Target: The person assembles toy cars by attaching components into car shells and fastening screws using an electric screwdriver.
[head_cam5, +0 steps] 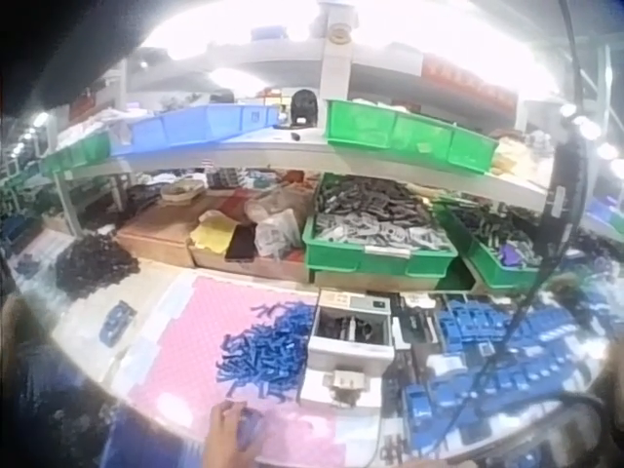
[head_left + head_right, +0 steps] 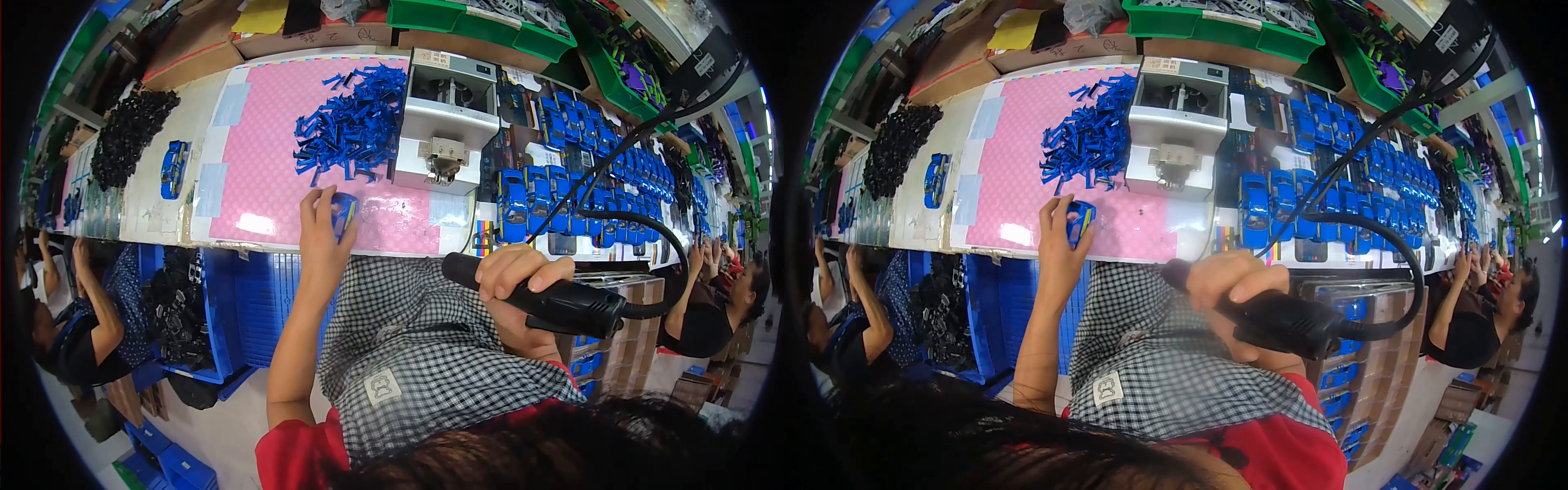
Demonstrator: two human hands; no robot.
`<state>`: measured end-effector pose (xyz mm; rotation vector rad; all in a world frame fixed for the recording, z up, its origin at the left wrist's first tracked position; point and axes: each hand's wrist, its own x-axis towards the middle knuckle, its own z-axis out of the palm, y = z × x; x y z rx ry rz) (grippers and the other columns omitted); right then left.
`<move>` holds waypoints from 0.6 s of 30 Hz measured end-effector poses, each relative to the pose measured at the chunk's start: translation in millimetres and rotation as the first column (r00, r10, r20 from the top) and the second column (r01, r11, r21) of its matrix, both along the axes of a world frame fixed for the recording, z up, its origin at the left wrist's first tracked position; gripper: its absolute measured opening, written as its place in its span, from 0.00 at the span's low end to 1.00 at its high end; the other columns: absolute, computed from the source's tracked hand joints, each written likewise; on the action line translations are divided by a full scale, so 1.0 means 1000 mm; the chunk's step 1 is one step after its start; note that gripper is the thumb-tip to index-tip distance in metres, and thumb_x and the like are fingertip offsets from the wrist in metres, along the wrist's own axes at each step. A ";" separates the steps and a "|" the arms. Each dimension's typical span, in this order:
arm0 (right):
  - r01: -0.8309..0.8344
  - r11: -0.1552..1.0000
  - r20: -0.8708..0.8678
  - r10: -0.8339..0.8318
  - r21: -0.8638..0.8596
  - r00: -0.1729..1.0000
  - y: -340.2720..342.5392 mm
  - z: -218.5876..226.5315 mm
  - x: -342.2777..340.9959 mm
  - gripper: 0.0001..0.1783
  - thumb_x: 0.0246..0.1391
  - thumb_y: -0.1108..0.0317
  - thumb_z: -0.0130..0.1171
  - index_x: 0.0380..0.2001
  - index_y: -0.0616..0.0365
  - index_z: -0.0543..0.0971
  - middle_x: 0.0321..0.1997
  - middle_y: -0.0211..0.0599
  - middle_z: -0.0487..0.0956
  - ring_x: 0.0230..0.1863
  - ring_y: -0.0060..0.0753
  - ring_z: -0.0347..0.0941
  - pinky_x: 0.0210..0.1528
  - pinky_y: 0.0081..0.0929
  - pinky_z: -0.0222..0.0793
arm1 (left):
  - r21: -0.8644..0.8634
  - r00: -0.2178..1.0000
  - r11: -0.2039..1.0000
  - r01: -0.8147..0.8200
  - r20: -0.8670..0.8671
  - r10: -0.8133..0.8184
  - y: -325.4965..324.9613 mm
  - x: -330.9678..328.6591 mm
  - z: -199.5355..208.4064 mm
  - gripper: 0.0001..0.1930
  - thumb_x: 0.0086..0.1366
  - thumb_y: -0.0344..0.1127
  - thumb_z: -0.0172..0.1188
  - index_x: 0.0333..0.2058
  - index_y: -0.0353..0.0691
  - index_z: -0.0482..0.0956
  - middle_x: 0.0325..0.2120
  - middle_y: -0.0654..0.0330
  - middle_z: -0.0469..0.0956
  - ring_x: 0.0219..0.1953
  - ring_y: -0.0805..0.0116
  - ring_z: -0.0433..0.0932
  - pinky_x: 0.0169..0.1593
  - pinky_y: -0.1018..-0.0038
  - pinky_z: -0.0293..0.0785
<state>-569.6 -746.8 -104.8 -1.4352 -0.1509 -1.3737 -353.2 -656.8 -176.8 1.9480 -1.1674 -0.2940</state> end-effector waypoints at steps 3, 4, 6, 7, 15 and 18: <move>0.085 0.995 0.050 -0.087 0.048 0.995 -0.001 0.001 -0.001 0.35 0.42 0.34 0.58 0.35 0.52 0.61 0.21 0.32 0.69 0.16 0.28 0.68 0.23 0.27 0.68 | -0.139 0.611 0.988 -0.065 -0.789 -0.071 0.020 -0.019 0.004 0.23 0.63 0.40 0.56 0.52 0.33 0.65 0.48 0.48 0.70 0.42 0.59 0.75 0.42 0.68 0.74; 0.015 0.998 0.032 -0.017 0.062 0.999 -0.003 0.003 -0.004 0.33 0.42 0.38 0.61 0.37 0.53 0.62 0.23 0.33 0.71 0.21 0.31 0.70 0.28 0.30 0.69 | -0.089 0.311 0.992 -0.084 -0.949 -0.059 0.032 -0.027 0.007 0.22 0.65 0.43 0.51 0.51 0.33 0.66 0.45 0.48 0.72 0.42 0.60 0.76 0.42 0.69 0.75; -0.062 0.995 0.012 0.061 0.079 0.998 -0.005 0.000 -0.002 0.32 0.42 0.42 0.64 0.39 0.54 0.63 0.25 0.34 0.72 0.26 0.35 0.72 0.33 0.34 0.69 | -0.038 -0.030 0.995 -0.093 -0.999 -0.041 0.045 -0.045 0.003 0.22 0.67 0.47 0.46 0.51 0.33 0.66 0.42 0.49 0.74 0.41 0.61 0.76 0.42 0.69 0.76; -0.066 0.994 0.013 0.065 0.084 0.998 -0.004 0.004 0.002 0.33 0.42 0.42 0.63 0.39 0.54 0.63 0.26 0.35 0.72 0.27 0.35 0.72 0.34 0.34 0.69 | 0.017 -0.205 0.992 -0.129 -0.979 -0.010 0.047 -0.057 0.003 0.23 0.68 0.48 0.45 0.50 0.34 0.67 0.41 0.48 0.75 0.40 0.61 0.77 0.41 0.69 0.77; -0.091 0.983 -0.069 0.103 0.159 0.992 0.003 -0.009 0.037 0.35 0.44 0.35 0.59 0.38 0.53 0.61 0.25 0.33 0.69 0.20 0.28 0.69 0.29 0.29 0.68 | 0.175 -0.403 0.976 -0.131 -0.909 0.109 0.046 -0.072 -0.018 0.21 0.69 0.47 0.41 0.49 0.36 0.67 0.37 0.50 0.77 0.35 0.64 0.77 0.38 0.71 0.78; -0.025 0.974 -0.200 0.072 0.226 0.977 0.009 -0.014 0.041 0.34 0.45 0.36 0.58 0.38 0.53 0.61 0.24 0.34 0.68 0.20 0.28 0.69 0.28 0.28 0.68 | 0.173 -0.363 0.973 -0.152 -0.926 0.108 0.046 -0.074 -0.014 0.19 0.70 0.46 0.39 0.46 0.36 0.68 0.35 0.52 0.77 0.33 0.66 0.77 0.36 0.72 0.78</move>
